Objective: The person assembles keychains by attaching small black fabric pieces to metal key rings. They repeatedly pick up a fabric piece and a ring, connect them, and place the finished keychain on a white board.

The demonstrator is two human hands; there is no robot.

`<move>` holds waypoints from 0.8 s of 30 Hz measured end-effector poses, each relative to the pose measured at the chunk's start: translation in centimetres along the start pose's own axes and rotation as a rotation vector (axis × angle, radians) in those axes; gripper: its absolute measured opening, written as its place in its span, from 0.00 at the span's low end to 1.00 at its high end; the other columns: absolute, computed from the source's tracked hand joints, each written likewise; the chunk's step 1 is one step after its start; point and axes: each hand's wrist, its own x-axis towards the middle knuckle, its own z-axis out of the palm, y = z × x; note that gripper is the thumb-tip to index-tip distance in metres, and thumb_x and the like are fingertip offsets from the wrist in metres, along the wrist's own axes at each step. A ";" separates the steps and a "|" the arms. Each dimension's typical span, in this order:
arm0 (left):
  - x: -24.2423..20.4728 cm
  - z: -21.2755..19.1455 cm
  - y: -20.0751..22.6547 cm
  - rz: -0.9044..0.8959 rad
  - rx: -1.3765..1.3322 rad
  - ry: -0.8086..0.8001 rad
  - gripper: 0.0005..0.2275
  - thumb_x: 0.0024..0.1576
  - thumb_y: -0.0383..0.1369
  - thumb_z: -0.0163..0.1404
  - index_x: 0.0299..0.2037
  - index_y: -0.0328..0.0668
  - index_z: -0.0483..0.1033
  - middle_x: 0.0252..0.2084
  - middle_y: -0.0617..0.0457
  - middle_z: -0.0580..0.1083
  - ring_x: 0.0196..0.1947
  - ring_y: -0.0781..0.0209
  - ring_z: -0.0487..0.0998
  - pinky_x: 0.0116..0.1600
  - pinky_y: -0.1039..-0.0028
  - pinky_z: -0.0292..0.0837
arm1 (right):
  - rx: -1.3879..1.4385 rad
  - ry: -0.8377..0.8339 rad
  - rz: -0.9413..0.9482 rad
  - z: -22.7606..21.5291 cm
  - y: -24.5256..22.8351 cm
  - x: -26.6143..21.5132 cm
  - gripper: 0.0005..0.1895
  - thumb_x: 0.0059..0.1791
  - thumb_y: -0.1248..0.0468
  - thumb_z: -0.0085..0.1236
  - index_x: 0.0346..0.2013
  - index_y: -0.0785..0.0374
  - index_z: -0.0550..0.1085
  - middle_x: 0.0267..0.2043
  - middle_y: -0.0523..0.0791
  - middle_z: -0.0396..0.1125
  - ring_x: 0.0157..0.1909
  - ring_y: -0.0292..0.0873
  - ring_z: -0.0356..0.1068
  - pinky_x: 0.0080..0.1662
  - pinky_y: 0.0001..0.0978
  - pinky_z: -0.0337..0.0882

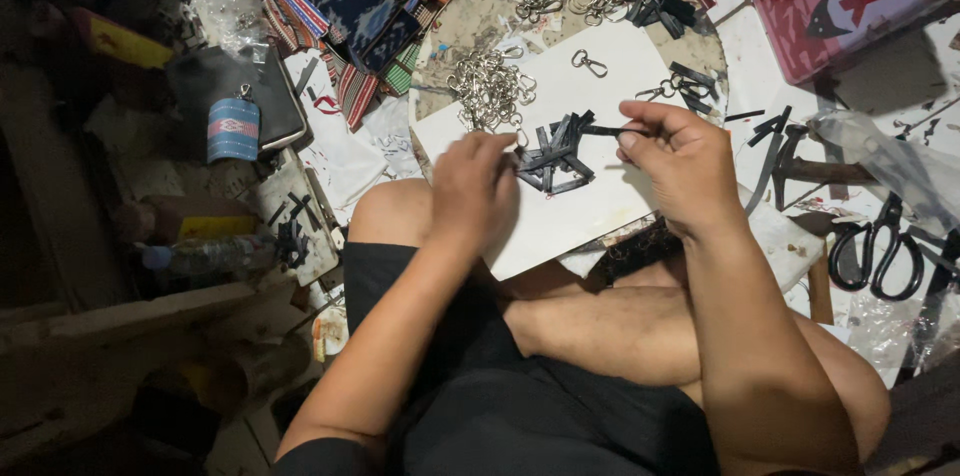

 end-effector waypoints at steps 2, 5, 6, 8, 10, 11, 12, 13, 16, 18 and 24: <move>-0.2 -0.3 -1.2 -0.033 0.067 -0.021 0.10 0.55 0.31 0.57 0.47 0.51 0.80 0.41 0.49 0.75 0.41 0.43 0.78 0.46 0.56 0.72 | -0.010 0.005 0.004 0.1 -0.4 -0.3 0.13 0.51 0.74 0.61 0.50 0.71 0.77 0.35 0.48 0.71 0.36 0.35 0.75 0.41 0.23 0.79; -0.5 -0.7 -2.0 -0.097 0.127 -0.043 0.08 0.56 0.35 0.58 0.44 0.52 0.80 0.41 0.52 0.74 0.42 0.46 0.77 0.47 0.58 0.71 | -0.014 0.010 0.006 0.1 -0.1 -0.2 0.11 0.51 0.73 0.62 0.48 0.70 0.78 0.34 0.48 0.71 0.35 0.34 0.75 0.41 0.23 0.79; -0.7 -0.8 -2.1 -0.129 0.119 -0.049 0.08 0.56 0.37 0.59 0.43 0.51 0.78 0.41 0.51 0.74 0.42 0.46 0.77 0.47 0.58 0.71 | -0.007 0.014 0.009 0.0 0.2 -0.1 0.11 0.50 0.73 0.64 0.48 0.69 0.79 0.34 0.48 0.71 0.35 0.34 0.75 0.40 0.23 0.79; -0.5 -1.2 -1.6 -0.143 0.113 -0.070 0.07 0.56 0.37 0.60 0.41 0.50 0.80 0.42 0.52 0.74 0.43 0.47 0.77 0.48 0.59 0.70 | -0.024 0.006 -0.005 -0.1 0.3 -0.1 0.11 0.50 0.73 0.64 0.47 0.70 0.79 0.33 0.49 0.71 0.35 0.35 0.74 0.40 0.24 0.78; -0.5 -1.1 -1.8 -0.158 0.109 -0.088 0.06 0.56 0.38 0.60 0.39 0.49 0.81 0.42 0.53 0.74 0.43 0.48 0.77 0.48 0.60 0.70 | -0.042 -0.004 -0.021 -0.1 0.4 -0.1 0.10 0.50 0.72 0.64 0.47 0.70 0.79 0.33 0.50 0.71 0.35 0.37 0.74 0.40 0.26 0.78; -0.6 -0.7 -2.2 -0.160 0.105 -0.103 0.07 0.57 0.39 0.60 0.39 0.50 0.81 0.42 0.53 0.74 0.44 0.48 0.77 0.50 0.60 0.70 | -0.033 -0.005 -0.010 0.0 0.4 -0.1 0.11 0.50 0.72 0.65 0.47 0.70 0.79 0.33 0.50 0.71 0.35 0.36 0.74 0.40 0.25 0.78; -0.7 -0.4 -2.6 -0.161 0.102 -0.118 0.07 0.57 0.40 0.60 0.39 0.50 0.80 0.42 0.52 0.74 0.45 0.49 0.76 0.51 0.59 0.69 | -0.025 -0.006 0.000 0.0 0.5 -0.1 0.11 0.50 0.71 0.66 0.47 0.69 0.79 0.32 0.49 0.71 0.35 0.35 0.74 0.40 0.24 0.78; -0.6 -0.5 -2.4 -0.163 0.104 -0.116 0.07 0.57 0.40 0.60 0.39 0.50 0.80 0.42 0.52 0.74 0.45 0.49 0.76 0.51 0.59 0.69 | -0.024 -0.008 -0.001 0.1 0.5 -0.1 0.11 0.50 0.71 0.66 0.47 0.69 0.79 0.32 0.49 0.71 0.35 0.35 0.74 0.40 0.24 0.78; 0.2 -0.9 -1.6 -0.226 0.060 -0.187 0.08 0.58 0.39 0.59 0.44 0.51 0.79 0.39 0.53 0.75 0.43 0.49 0.78 0.50 0.60 0.70 | -0.016 -0.002 0.013 0.2 0.4 -0.2 0.11 0.50 0.70 0.66 0.46 0.69 0.80 0.32 0.48 0.71 0.35 0.34 0.74 0.41 0.22 0.77; 0.9 -1.4 -0.9 -0.260 0.057 -0.269 0.09 0.60 0.36 0.56 0.49 0.54 0.79 0.40 0.56 0.76 0.44 0.53 0.78 0.52 0.62 0.70 | -0.011 -0.004 0.020 0.3 0.0 -0.3 0.11 0.49 0.70 0.67 0.46 0.69 0.80 0.31 0.49 0.72 0.34 0.35 0.74 0.39 0.23 0.77; 0.4 -0.5 -1.9 -0.022 0.181 -0.152 0.03 0.57 0.32 0.58 0.39 0.53 0.81 0.38 0.55 0.73 0.43 0.51 0.76 0.47 0.63 0.71 | 0.049 -0.037 0.062 0.7 -0.3 -0.5 0.13 0.48 0.72 0.66 0.48 0.70 0.78 0.30 0.47 0.70 0.32 0.36 0.76 0.39 0.25 0.79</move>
